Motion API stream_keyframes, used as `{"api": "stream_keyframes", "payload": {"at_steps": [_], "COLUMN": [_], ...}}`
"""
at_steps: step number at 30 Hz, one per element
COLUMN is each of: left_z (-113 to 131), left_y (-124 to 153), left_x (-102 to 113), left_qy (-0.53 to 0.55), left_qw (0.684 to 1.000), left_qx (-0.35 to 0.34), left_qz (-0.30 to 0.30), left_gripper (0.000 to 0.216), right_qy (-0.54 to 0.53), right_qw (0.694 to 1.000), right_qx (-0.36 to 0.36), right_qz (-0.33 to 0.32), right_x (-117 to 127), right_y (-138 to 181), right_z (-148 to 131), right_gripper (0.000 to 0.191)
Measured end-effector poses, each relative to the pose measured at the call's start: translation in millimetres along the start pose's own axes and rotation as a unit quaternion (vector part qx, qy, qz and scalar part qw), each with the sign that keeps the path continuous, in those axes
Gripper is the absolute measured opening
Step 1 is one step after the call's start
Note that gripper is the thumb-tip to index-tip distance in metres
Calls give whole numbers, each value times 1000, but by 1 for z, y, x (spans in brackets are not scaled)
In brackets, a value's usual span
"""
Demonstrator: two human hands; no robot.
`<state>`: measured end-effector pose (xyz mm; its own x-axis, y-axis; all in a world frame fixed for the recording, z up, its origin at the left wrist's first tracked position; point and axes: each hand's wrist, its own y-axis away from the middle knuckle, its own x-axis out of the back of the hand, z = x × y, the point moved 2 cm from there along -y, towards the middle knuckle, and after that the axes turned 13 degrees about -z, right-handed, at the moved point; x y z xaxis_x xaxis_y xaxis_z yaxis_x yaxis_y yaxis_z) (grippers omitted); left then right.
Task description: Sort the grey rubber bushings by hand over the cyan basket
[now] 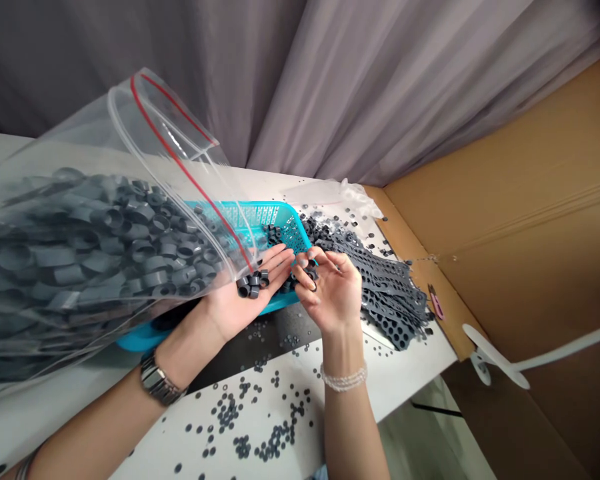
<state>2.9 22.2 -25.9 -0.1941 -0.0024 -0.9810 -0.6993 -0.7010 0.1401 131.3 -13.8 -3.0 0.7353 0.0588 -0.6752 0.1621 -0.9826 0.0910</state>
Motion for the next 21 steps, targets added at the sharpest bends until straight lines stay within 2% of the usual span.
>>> {"api": "stream_keyframes", "payload": {"at_steps": [2, 4, 7, 9, 11, 15, 21], "left_z": [0, 2, 3, 4, 3, 3, 2], "left_y": [0, 1, 2, 1, 0, -2, -1], "left_x": [0, 0, 0, 0, 0, -2, -4], "left_qy": [0, -5, -23, -31, -35, -41, -23], "left_qw": [1000, 1000, 1000, 999, 999, 999, 999], "left_qx": [-4, -6, -7, -9, -10, -15, -13], "left_qz": [4, 7, 16, 20, 22, 32, 42], "left_gripper": [51, 49, 46, 46, 47, 49, 47], "right_qy": [94, 233, 458, 536, 561, 576, 578], "right_qw": [995, 971, 889, 844, 828, 817, 814], "right_qx": [3, 4, 7, 5, -6, -24, -13], "right_qz": [29, 45, 28, 3, -18, -27, 57], "right_x": [-2, -6, -14, -18, -18, -14, -3], "right_y": [1, 2, 6, 7, 7, 5, 3], "right_z": [0, 0, -1, 0, 3, 7, 2], "right_gripper": [26, 23, 16, 17, 15, 12, 16]}}
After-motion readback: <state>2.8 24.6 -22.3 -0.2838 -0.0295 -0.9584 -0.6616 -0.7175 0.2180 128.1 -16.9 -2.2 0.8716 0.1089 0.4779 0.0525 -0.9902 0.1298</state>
